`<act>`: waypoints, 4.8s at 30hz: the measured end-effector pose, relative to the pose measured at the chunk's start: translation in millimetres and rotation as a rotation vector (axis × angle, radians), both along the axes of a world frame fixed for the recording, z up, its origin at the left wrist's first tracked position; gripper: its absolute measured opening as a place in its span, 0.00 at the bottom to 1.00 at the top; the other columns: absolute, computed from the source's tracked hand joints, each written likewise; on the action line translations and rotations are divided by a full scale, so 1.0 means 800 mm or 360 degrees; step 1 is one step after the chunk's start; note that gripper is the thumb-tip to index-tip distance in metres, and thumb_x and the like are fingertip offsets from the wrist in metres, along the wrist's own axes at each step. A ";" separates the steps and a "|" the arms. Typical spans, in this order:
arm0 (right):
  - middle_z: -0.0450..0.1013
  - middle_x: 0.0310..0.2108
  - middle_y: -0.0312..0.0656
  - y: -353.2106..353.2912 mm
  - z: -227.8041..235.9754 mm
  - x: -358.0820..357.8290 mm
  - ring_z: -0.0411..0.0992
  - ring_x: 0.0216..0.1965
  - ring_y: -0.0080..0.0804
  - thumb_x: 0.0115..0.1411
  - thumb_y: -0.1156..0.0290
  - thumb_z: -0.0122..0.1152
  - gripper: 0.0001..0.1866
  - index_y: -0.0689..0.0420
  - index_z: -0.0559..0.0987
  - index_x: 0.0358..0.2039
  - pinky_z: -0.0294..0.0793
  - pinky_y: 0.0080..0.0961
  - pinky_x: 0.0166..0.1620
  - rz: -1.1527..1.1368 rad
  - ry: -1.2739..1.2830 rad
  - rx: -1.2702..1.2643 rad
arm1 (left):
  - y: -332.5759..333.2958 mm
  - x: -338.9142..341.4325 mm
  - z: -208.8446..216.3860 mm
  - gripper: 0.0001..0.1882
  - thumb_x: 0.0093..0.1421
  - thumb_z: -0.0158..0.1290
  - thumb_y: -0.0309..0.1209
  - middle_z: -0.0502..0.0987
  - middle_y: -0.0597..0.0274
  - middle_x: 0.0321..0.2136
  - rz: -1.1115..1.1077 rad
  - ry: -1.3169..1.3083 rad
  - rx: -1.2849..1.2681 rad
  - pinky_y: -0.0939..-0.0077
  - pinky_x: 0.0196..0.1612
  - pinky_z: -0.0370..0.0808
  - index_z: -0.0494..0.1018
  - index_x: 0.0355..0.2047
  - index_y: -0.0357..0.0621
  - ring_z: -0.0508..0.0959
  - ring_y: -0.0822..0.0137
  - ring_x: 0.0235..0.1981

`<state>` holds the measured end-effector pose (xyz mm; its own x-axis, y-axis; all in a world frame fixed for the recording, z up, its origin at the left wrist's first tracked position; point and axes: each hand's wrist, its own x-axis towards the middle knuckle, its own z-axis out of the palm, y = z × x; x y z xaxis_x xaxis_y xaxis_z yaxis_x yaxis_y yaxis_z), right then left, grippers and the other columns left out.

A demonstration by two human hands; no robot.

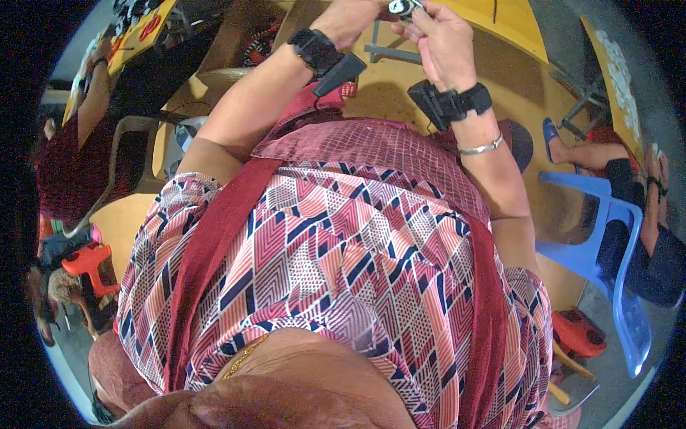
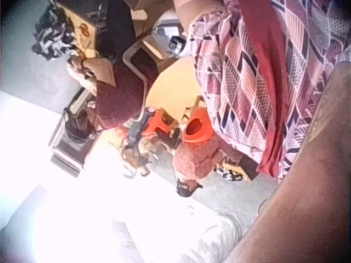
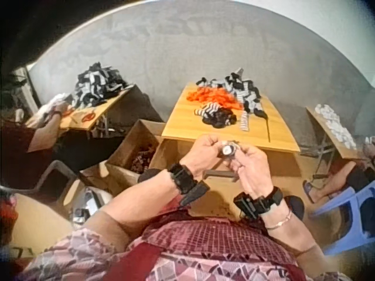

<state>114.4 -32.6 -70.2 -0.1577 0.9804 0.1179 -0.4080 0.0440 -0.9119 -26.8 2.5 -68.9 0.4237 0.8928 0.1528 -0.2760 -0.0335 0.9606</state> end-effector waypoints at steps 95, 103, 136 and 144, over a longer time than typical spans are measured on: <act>0.73 0.31 0.35 0.000 0.024 0.071 0.69 0.32 0.19 0.54 0.73 0.56 0.08 0.61 0.76 0.34 0.67 0.18 0.40 0.0592 -0.0095 0.0269 | -0.004 0.038 0.011 0.04 0.53 0.52 0.23 0.73 0.66 0.29 0.0079 -0.0362 0.0173 0.84 0.35 0.69 0.72 0.30 0.37 0.71 0.77 0.30; 0.72 0.29 0.32 0.001 0.035 0.082 0.68 0.31 0.17 0.51 0.73 0.59 0.08 0.60 0.76 0.32 0.66 0.14 0.38 0.0788 -0.0332 0.0192 | -0.010 0.041 0.013 0.04 0.53 0.50 0.22 0.73 0.65 0.29 0.0049 -0.0233 0.0238 0.84 0.35 0.69 0.72 0.30 0.36 0.71 0.77 0.29; 0.72 0.26 0.34 -0.001 0.000 0.072 0.69 0.26 0.18 0.54 0.72 0.54 0.06 0.60 0.74 0.32 0.72 0.15 0.27 0.0191 -0.0212 -0.0021 | -0.010 0.043 -0.013 0.06 0.58 0.46 0.29 0.72 0.66 0.25 0.0263 0.0092 0.0018 0.82 0.33 0.71 0.69 0.30 0.38 0.72 0.76 0.26; 0.72 0.26 0.38 -0.004 -0.021 0.058 0.71 0.26 0.22 0.54 0.75 0.53 0.05 0.62 0.74 0.31 0.71 0.14 0.25 0.0338 0.0005 0.0012 | -0.001 0.036 -0.040 0.06 0.57 0.47 0.28 0.72 0.64 0.24 0.0092 -0.0292 -0.0204 0.80 0.30 0.72 0.69 0.28 0.37 0.72 0.74 0.23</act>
<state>160.9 -35.6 -87.3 -0.3605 0.9242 0.1261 -0.4119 -0.0364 -0.9105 2.4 1.7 -100.9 0.3471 0.9318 0.1063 -0.4475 0.0649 0.8919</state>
